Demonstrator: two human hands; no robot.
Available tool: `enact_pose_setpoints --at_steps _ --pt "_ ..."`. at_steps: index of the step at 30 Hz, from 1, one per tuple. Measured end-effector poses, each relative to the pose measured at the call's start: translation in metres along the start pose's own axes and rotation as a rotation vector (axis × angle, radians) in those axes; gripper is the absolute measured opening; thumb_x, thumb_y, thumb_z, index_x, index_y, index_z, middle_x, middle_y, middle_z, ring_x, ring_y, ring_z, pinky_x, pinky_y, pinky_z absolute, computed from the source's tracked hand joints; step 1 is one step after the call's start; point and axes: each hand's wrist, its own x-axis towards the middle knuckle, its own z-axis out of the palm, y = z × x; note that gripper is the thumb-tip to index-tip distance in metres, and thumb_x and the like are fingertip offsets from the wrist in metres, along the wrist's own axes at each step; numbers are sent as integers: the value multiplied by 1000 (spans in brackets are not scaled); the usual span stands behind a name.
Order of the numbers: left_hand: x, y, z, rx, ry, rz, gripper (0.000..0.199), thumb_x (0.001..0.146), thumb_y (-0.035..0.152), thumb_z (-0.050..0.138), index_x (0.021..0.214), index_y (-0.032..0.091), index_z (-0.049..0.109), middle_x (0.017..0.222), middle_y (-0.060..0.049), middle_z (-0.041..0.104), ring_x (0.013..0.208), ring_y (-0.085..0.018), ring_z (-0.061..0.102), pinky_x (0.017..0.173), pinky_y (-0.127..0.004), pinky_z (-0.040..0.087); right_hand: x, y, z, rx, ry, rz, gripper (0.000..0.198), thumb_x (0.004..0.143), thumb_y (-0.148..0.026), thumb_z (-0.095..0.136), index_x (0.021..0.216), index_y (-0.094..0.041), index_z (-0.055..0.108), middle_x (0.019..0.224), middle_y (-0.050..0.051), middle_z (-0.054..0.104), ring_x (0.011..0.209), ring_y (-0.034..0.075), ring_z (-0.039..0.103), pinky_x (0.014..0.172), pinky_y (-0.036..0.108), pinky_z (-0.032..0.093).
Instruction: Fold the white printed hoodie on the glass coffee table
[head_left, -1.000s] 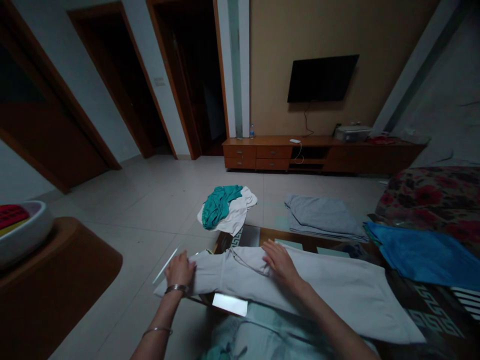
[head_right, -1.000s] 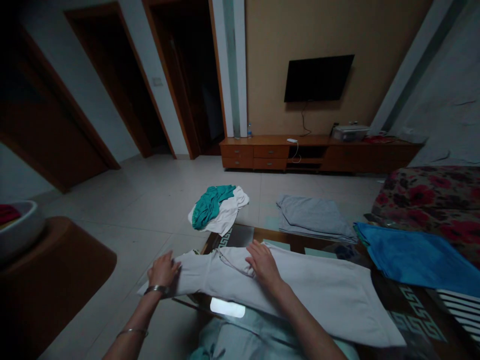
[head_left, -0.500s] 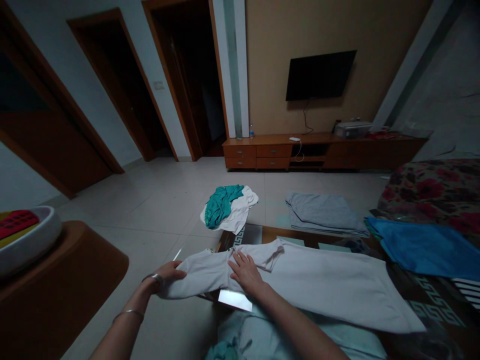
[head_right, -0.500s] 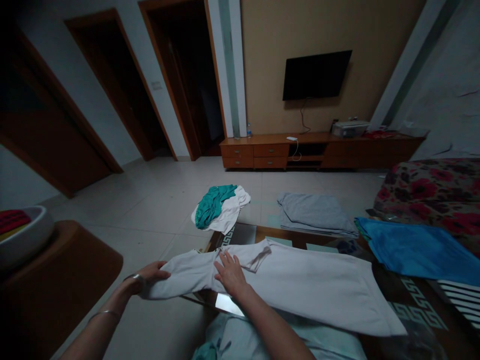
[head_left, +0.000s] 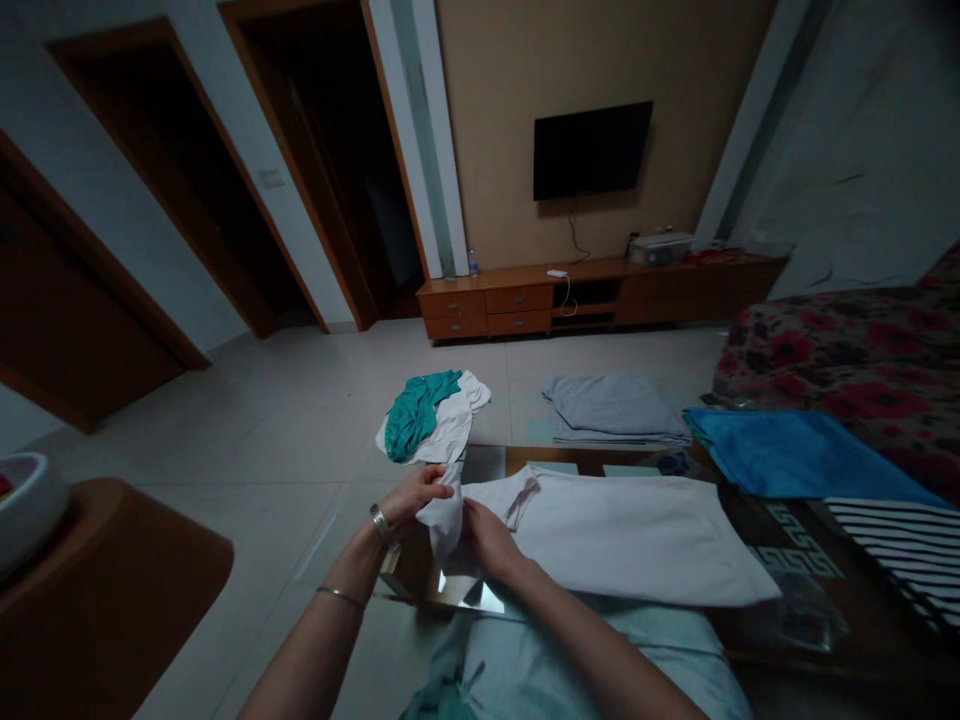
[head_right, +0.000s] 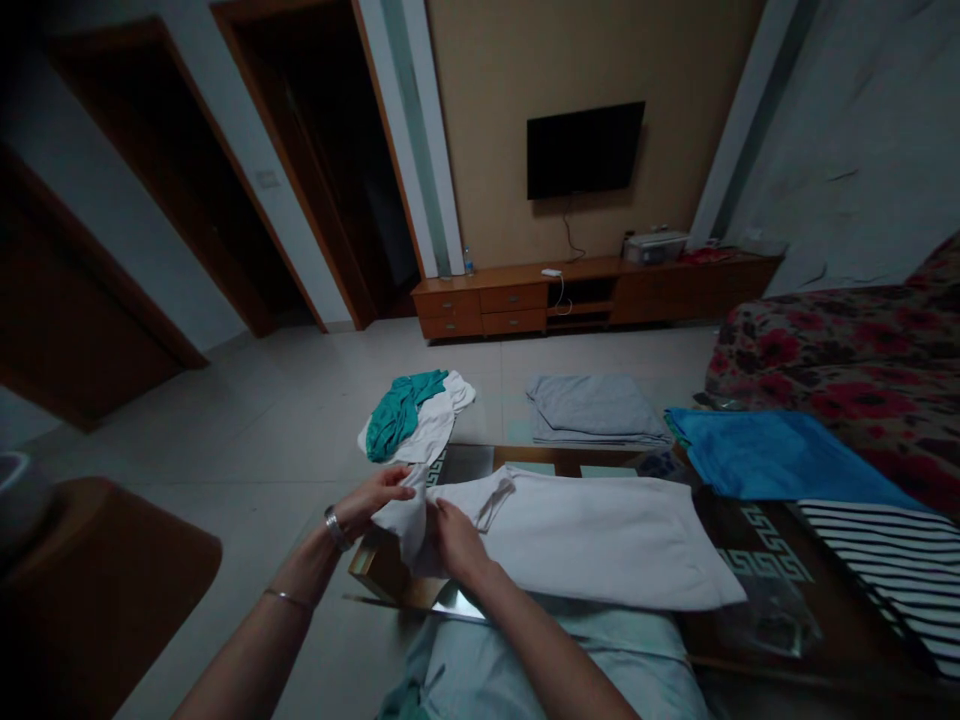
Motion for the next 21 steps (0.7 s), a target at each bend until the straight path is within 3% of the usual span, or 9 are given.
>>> enact_pose_setpoints --at_steps 4,7,10,13,15,18,21 --pt "33 -17 43 -7 -102 -6 38 55 22 73 87 14 54 61 6 52 47 -5 46 45 -16 33 -36 31 -40 279 235 248 42 88 -24 40 128 -15 50 117 13 62 102 21 61 90 36 48" --pt "56 -37 72 -5 -171 -43 43 58 21 74 95 14 53 61 6 53 45 -6 48 44 -19 38 -63 57 -62 440 332 417 44 86 -33 43 125 -15 52 108 12 65 84 19 67 77 34 53" --pt "71 -57 97 -18 -158 -51 51 66 26 72 109 13 49 76 -1 61 58 -11 59 55 -25 49 -85 76 -75 452 382 549 48 83 -40 47 123 -15 54 103 11 67 81 19 67 71 31 54" --pt "71 -74 105 -20 -119 21 47 77 32 62 118 14 48 102 -11 63 83 -17 65 73 -33 53 -99 84 -83 399 403 634 51 83 -47 45 123 -16 55 101 10 69 79 19 67 66 30 55" --pt "65 -83 97 87 -27 186 37 81 33 55 113 14 54 111 -13 62 96 -20 63 83 -37 52 -103 84 -86 346 398 657 52 86 -48 40 125 -18 54 101 10 69 78 20 67 64 31 55" --pt "51 -99 71 457 281 464 26 85 26 45 101 16 63 117 -13 61 110 -23 56 97 -41 44 -100 81 -88 204 374 671 49 89 -46 35 124 -19 56 100 10 69 84 21 67 70 32 54" --pt "43 -119 48 854 573 509 34 87 20 38 108 17 64 130 -12 54 125 -24 45 106 -45 34 -91 77 -83 54 321 637 47 89 -41 37 125 -16 55 101 10 69 90 21 66 78 33 52"
